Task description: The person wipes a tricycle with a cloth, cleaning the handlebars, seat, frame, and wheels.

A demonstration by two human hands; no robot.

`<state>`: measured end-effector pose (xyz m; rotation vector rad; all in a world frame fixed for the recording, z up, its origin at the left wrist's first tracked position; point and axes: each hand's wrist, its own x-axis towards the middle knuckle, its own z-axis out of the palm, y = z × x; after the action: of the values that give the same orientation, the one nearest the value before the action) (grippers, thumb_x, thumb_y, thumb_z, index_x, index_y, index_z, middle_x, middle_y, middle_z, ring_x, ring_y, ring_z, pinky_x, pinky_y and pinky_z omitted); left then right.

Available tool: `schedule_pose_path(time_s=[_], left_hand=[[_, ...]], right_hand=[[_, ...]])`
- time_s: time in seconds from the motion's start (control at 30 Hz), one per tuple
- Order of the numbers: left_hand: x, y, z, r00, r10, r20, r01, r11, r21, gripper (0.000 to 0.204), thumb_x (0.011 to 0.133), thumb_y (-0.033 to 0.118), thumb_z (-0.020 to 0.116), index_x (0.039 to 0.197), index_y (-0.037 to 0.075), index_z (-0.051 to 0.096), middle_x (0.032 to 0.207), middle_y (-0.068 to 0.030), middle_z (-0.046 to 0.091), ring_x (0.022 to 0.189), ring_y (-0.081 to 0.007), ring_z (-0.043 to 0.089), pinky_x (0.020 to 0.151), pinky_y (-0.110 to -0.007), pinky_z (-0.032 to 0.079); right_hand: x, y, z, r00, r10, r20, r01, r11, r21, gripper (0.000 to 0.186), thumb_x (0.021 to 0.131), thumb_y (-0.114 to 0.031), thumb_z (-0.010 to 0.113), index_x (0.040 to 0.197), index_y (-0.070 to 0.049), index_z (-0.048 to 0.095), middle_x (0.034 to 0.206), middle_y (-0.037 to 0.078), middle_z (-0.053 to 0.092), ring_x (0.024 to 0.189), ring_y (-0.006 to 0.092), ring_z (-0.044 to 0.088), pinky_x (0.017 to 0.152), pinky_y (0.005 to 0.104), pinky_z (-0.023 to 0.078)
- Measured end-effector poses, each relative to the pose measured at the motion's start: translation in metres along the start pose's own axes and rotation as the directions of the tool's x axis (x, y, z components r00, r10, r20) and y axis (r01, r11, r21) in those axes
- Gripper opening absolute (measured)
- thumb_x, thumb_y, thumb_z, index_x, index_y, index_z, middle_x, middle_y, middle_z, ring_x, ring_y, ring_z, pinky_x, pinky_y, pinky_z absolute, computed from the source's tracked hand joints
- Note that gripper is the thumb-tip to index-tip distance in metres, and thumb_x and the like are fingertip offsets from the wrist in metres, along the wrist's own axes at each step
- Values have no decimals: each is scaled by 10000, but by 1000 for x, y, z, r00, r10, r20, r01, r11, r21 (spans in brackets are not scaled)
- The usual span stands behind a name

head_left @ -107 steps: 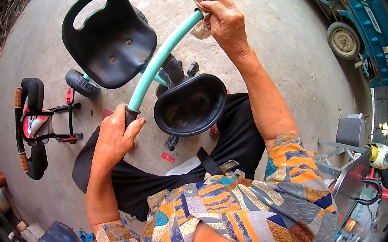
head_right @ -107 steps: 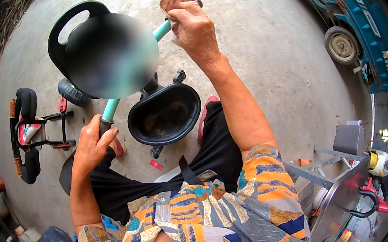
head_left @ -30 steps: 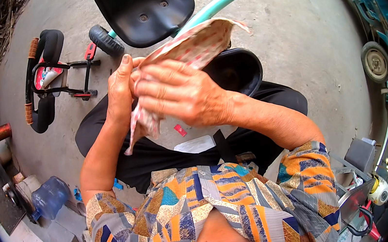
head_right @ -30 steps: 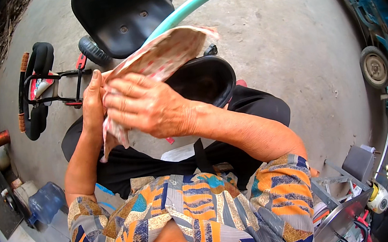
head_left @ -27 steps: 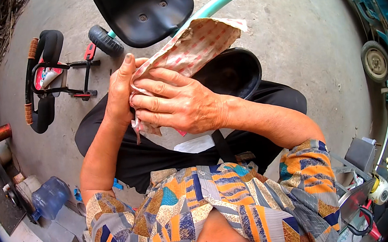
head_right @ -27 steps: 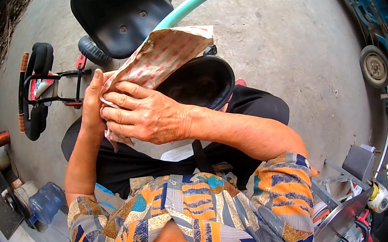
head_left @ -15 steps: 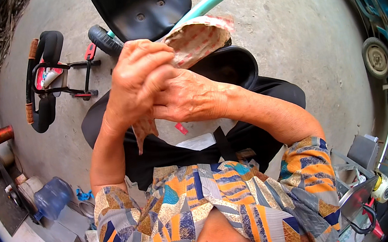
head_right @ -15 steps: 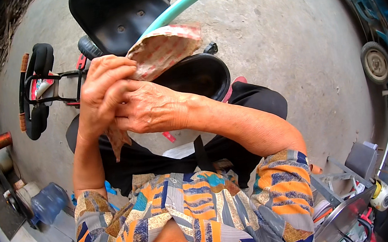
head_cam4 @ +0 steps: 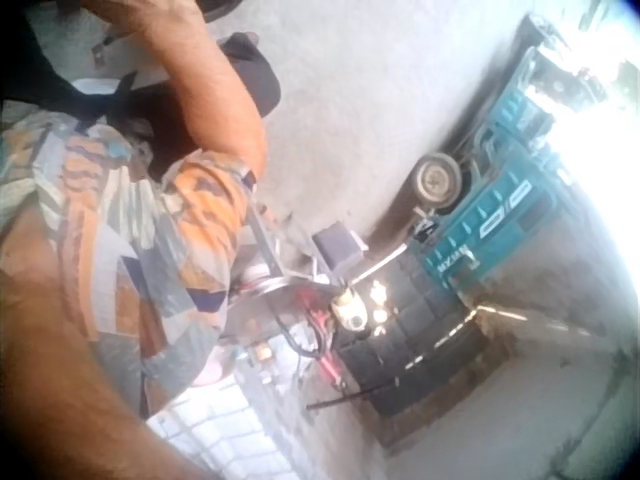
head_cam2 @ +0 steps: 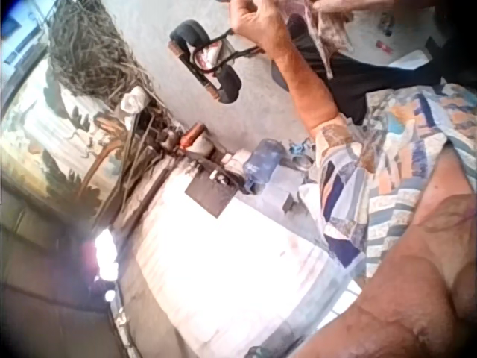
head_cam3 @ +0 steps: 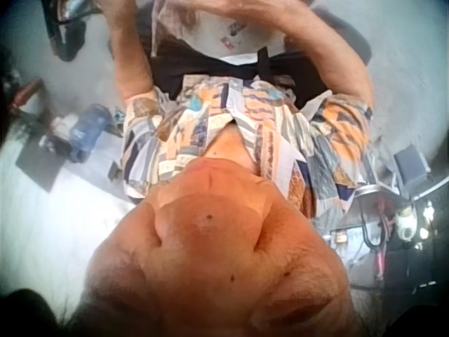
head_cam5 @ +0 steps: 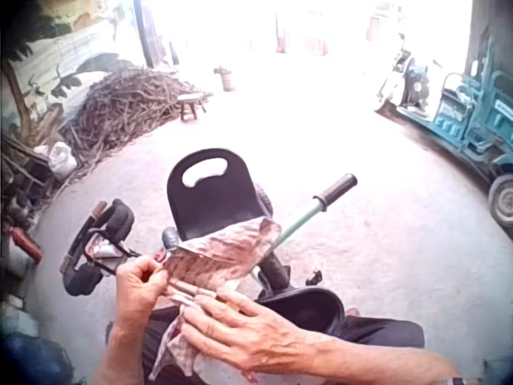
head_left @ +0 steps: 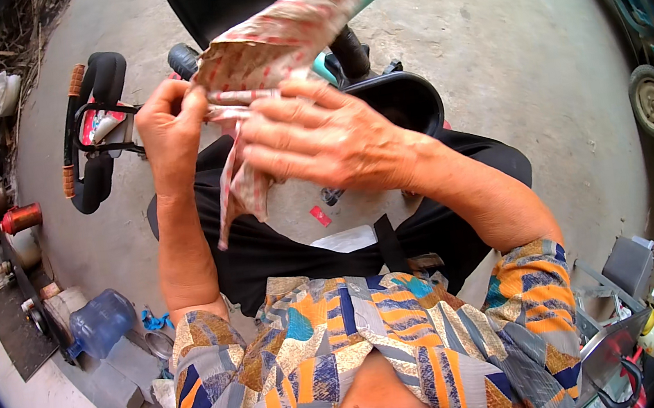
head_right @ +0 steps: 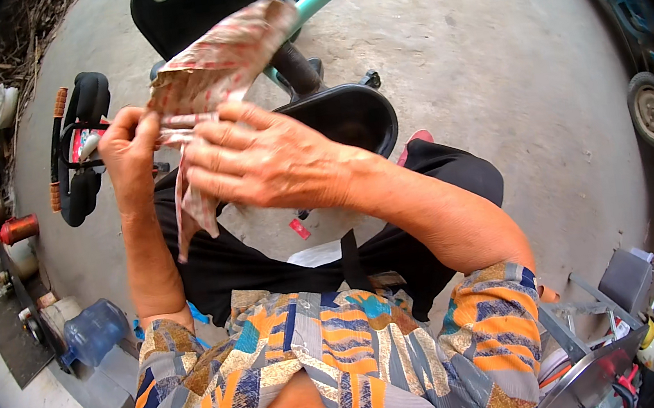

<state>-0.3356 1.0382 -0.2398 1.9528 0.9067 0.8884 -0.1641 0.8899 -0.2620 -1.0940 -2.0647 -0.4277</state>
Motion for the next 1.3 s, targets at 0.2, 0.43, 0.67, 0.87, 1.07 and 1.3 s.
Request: schedule_pose_path(time_s=[0.2, 0.43, 0.67, 0.87, 1.07, 1.3], left_hand=[[-2, -17, -1, 978, 130, 161, -162, 965, 204, 347, 840, 123, 658, 1159, 7, 586, 1037, -124, 648, 910, -178, 613, 781, -309, 484], [-13, 16, 27, 667, -184, 722, 431, 886, -172, 363, 887, 140, 659, 1197, -14, 548, 1000, -22, 605, 862, -78, 568, 786, -259, 490], [-50, 9, 28, 897, -66, 437, 39, 997, 70, 446, 846, 116, 649, 1247, -6, 497, 961, -135, 652, 860, -165, 644, 762, -306, 514], [-108, -7, 24, 980, 146, 139, -191, 889, 416, 349, 879, 58, 645, 1209, 14, 537, 973, -132, 682, 838, -211, 687, 747, -313, 529], [-96, 13, 25, 981, 1, 195, -39, 981, 191, 202, 945, 135, 576, 1073, -21, 580, 803, -90, 657, 693, -129, 630, 618, -287, 506], [-50, 20, 41, 964, 49, 260, -146, 918, 368, 220, 991, 166, 493, 1072, -1, 611, 789, -127, 640, 662, -207, 622, 637, -296, 494]], right_hand=[[-8, 30, -21, 962, 269, 47, -255, 948, -190, 283, 799, -60, 613, 1078, -75, 650, 1198, 108, 630, 1169, 265, 572, 1018, 419, 408], [-14, 60, -12, 972, 233, -10, -224, 924, -310, 222, 824, -154, 629, 1041, -164, 674, 1111, 35, 646, 1145, 217, 567, 1054, 424, 355], [-15, 68, -15, 947, 320, -6, -303, 891, -338, 324, 736, -354, 733, 1043, -280, 665, 1103, -43, 645, 1191, 166, 536, 1107, 404, 303], [-8, 80, -32, 950, 306, 64, -291, 940, -177, 422, 705, -400, 750, 1042, -162, 661, 1036, 34, 618, 1082, 243, 553, 1058, 450, 325], [-16, 107, -43, 955, 296, -6, -291, 933, -214, 343, 721, -413, 730, 942, -153, 694, 902, 36, 616, 996, 243, 562, 939, 422, 392], [-19, 107, -38, 950, 305, -69, -312, 922, -228, 344, 706, -433, 734, 897, -149, 700, 869, 46, 610, 962, 244, 557, 917, 407, 389]])
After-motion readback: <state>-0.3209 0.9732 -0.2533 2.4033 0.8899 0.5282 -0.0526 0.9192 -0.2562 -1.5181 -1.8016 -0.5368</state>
